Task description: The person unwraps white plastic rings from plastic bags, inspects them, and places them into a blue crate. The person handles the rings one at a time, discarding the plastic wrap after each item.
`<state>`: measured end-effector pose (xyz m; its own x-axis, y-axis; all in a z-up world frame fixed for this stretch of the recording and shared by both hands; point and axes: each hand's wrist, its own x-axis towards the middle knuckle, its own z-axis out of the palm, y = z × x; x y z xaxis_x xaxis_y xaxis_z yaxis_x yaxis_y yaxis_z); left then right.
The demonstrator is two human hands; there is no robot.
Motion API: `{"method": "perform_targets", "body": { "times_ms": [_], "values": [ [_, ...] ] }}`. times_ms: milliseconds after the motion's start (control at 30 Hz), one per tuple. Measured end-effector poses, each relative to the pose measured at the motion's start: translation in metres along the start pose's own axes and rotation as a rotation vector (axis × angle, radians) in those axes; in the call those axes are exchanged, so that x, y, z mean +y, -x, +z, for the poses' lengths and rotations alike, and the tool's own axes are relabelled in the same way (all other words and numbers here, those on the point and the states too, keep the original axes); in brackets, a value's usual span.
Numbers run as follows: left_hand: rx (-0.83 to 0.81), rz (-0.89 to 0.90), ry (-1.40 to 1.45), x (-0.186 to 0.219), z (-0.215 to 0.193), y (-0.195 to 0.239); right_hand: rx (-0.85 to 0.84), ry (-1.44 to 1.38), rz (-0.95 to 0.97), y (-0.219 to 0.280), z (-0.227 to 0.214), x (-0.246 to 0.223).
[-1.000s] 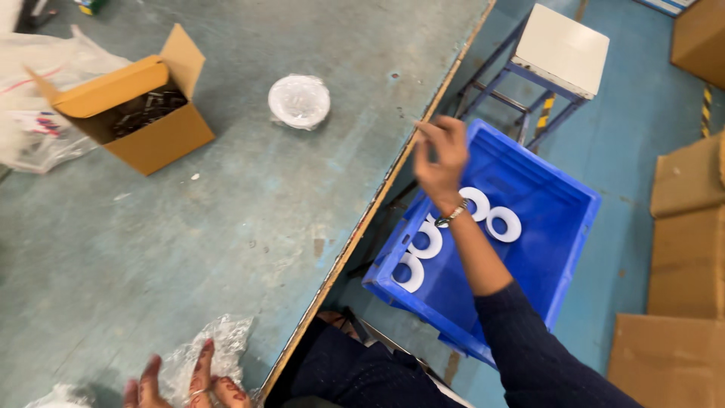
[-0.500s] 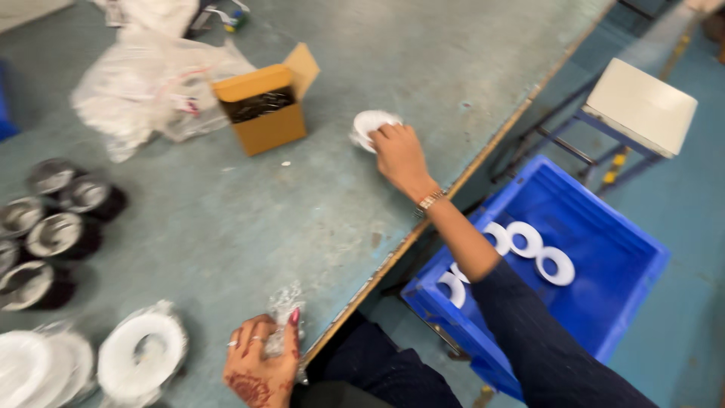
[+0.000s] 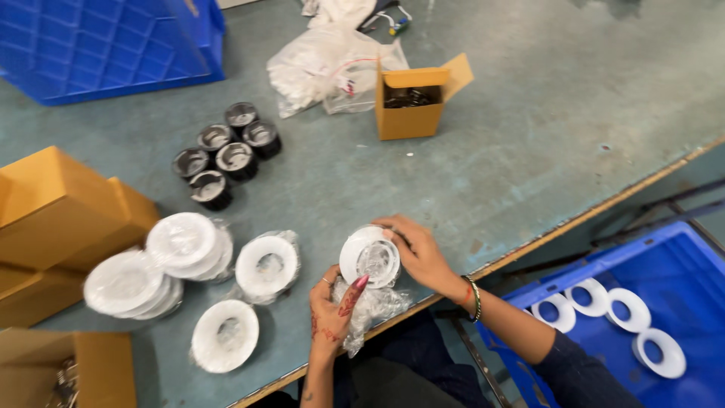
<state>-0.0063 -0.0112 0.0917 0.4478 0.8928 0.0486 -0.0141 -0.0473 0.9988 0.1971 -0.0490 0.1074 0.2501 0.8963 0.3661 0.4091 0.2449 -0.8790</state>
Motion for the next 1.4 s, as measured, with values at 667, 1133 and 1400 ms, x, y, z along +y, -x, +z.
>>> {"method": "perform_targets", "body": {
  "times_ms": [667,1133,1400],
  "values": [
    [0.064,-0.014,0.213,-0.041,-0.011,0.001,0.318,0.132,0.109,0.029,0.003,0.013],
    [0.12,0.04,-0.053,-0.02,-0.002,0.008,0.074,0.54,-0.488,0.012,-0.019,-0.064],
    [0.042,0.074,-0.174,-0.008,0.003,0.005,0.018,0.348,-0.297,0.003,-0.036,-0.043]
  ]
}}
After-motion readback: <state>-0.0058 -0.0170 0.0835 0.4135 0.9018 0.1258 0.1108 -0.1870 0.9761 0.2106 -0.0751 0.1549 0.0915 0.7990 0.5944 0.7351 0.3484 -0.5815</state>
